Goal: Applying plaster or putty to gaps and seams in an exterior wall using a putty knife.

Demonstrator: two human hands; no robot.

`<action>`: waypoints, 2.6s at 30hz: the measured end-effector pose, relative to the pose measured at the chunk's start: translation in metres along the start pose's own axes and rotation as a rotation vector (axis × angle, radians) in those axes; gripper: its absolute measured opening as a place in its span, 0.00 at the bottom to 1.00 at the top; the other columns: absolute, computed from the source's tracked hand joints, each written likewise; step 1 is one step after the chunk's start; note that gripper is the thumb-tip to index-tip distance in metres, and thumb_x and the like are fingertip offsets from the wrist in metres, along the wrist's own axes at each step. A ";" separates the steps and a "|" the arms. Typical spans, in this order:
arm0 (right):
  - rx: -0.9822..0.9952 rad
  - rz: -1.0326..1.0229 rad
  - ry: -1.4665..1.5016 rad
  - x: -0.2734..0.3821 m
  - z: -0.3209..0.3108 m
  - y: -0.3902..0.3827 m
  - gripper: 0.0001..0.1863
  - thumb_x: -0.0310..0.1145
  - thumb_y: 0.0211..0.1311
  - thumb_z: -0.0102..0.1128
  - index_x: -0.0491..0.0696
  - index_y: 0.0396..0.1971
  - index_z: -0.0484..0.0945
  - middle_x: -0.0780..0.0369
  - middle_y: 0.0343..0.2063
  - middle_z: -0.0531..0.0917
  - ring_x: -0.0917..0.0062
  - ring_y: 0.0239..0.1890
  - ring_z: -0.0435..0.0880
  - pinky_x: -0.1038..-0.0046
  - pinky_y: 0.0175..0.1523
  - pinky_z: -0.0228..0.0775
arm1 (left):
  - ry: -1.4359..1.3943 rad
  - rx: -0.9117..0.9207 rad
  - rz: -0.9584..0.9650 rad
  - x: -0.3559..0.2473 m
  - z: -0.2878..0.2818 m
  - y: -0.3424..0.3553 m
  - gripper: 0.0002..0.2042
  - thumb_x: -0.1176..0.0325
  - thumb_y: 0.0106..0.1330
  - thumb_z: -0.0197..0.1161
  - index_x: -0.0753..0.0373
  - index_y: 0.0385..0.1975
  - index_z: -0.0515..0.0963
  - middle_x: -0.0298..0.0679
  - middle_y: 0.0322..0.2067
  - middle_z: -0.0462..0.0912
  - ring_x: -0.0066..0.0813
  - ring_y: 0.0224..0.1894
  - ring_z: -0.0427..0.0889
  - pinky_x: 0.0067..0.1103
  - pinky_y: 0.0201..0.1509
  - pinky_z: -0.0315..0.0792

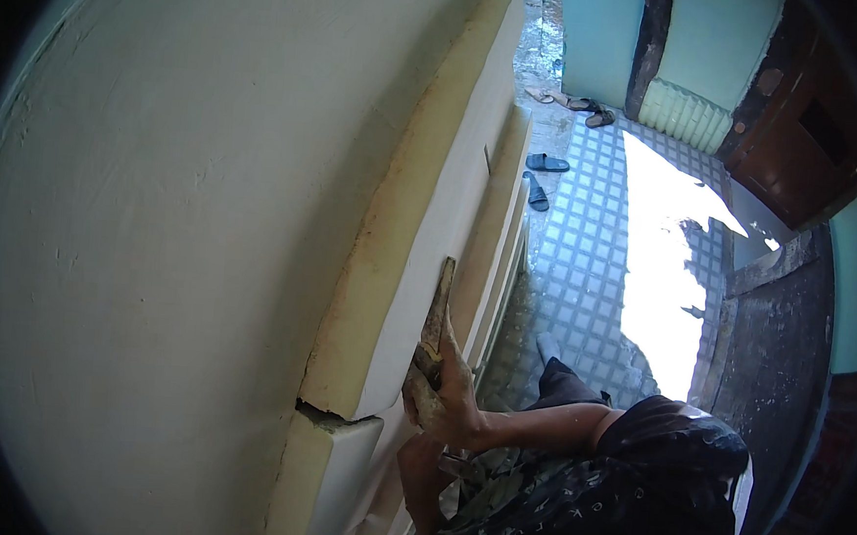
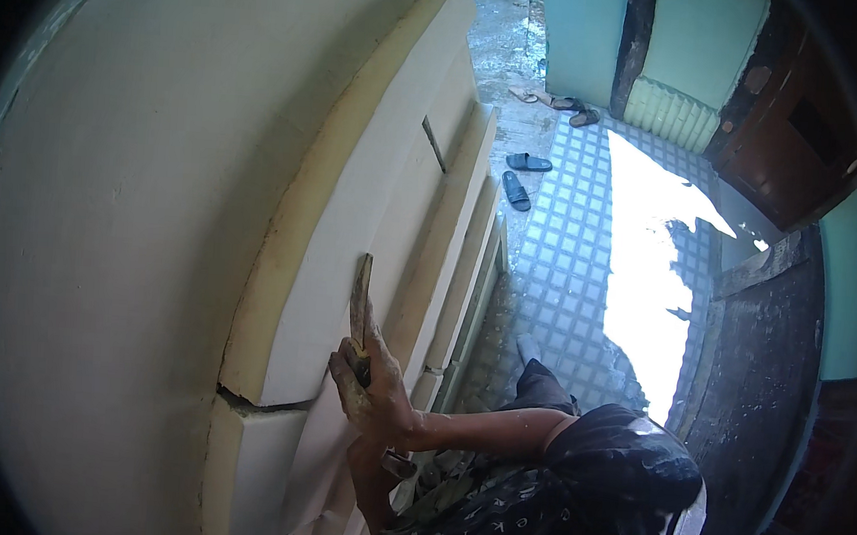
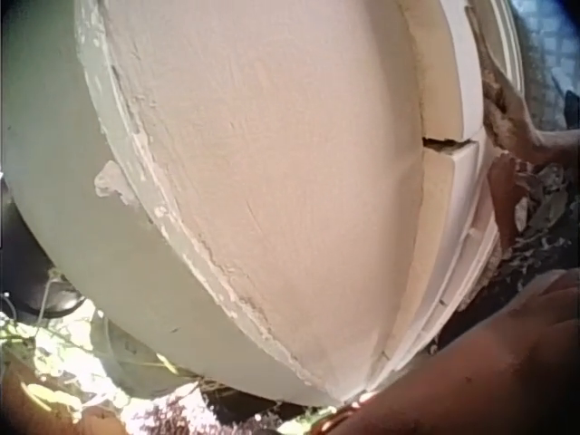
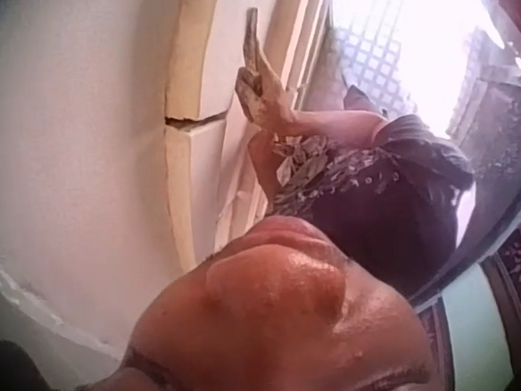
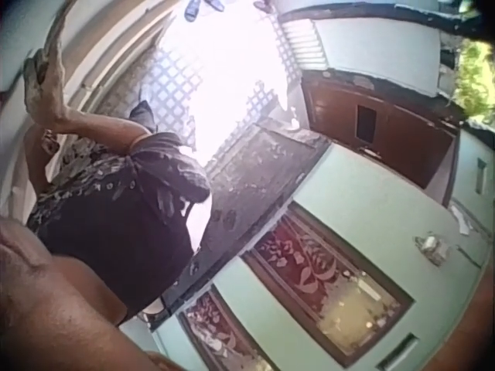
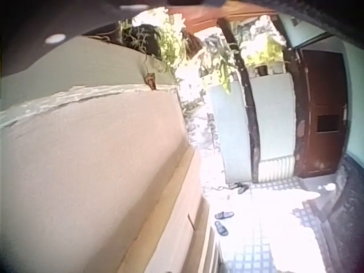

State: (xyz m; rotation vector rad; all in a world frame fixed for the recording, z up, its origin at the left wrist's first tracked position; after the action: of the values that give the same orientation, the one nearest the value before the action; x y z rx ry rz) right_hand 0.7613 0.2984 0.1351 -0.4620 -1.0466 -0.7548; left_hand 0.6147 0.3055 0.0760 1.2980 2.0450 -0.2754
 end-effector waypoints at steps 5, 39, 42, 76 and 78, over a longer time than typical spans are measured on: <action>-0.013 -0.243 -0.125 0.020 0.002 -0.006 0.33 0.16 0.67 0.43 0.48 0.70 0.46 0.63 0.29 0.74 0.85 0.16 0.70 0.82 0.18 0.64 | 0.090 0.059 -0.122 0.018 0.003 -0.003 0.16 0.65 0.40 0.73 0.60 0.30 0.79 0.45 0.28 0.82 0.47 0.30 0.81 0.34 0.30 0.74; 0.002 -0.078 0.207 0.036 -0.043 0.031 0.29 0.39 0.78 0.35 0.57 0.74 0.41 0.64 0.25 0.72 0.86 0.14 0.70 0.83 0.15 0.67 | -0.067 -0.006 -0.054 -0.003 0.003 0.016 0.06 0.75 0.58 0.67 0.62 0.35 0.81 0.42 0.29 0.85 0.38 0.29 0.84 0.27 0.33 0.77; 0.020 -0.157 0.263 0.045 -0.029 0.017 0.30 0.38 0.78 0.35 0.58 0.75 0.40 0.63 0.30 0.71 0.87 0.14 0.70 0.83 0.15 0.68 | -0.042 -0.039 -0.011 -0.001 0.003 0.014 0.07 0.76 0.56 0.68 0.62 0.34 0.81 0.42 0.29 0.85 0.39 0.29 0.84 0.28 0.33 0.76; -0.091 -0.208 0.250 0.091 -0.106 0.162 0.28 0.38 0.78 0.30 0.54 0.74 0.43 0.69 0.22 0.66 0.89 0.08 0.61 0.84 0.10 0.62 | 0.074 -0.156 -0.264 0.026 0.007 -0.012 0.05 0.68 0.57 0.66 0.60 0.31 0.84 0.40 0.21 0.82 0.35 0.20 0.81 0.27 0.26 0.73; -0.025 -0.182 0.294 0.098 -0.131 0.190 0.29 0.42 0.77 0.39 0.57 0.74 0.48 0.68 0.24 0.67 0.87 0.11 0.67 0.83 0.10 0.63 | 0.020 -0.185 -0.346 0.027 0.006 -0.014 0.06 0.66 0.57 0.66 0.61 0.29 0.84 0.40 0.18 0.79 0.33 0.18 0.78 0.26 0.23 0.70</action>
State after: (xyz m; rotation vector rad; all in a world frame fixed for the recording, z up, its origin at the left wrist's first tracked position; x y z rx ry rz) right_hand 1.0106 0.3047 0.1663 -0.2682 -0.8102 -0.9673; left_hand 0.5979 0.3151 0.0520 0.8362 2.2485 -0.2215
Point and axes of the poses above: each hand's wrist, its own y-axis towards the middle knuckle, its own z-axis out of the palm, x = y × z, the point moved 6 cm from there along y, towards the middle knuckle
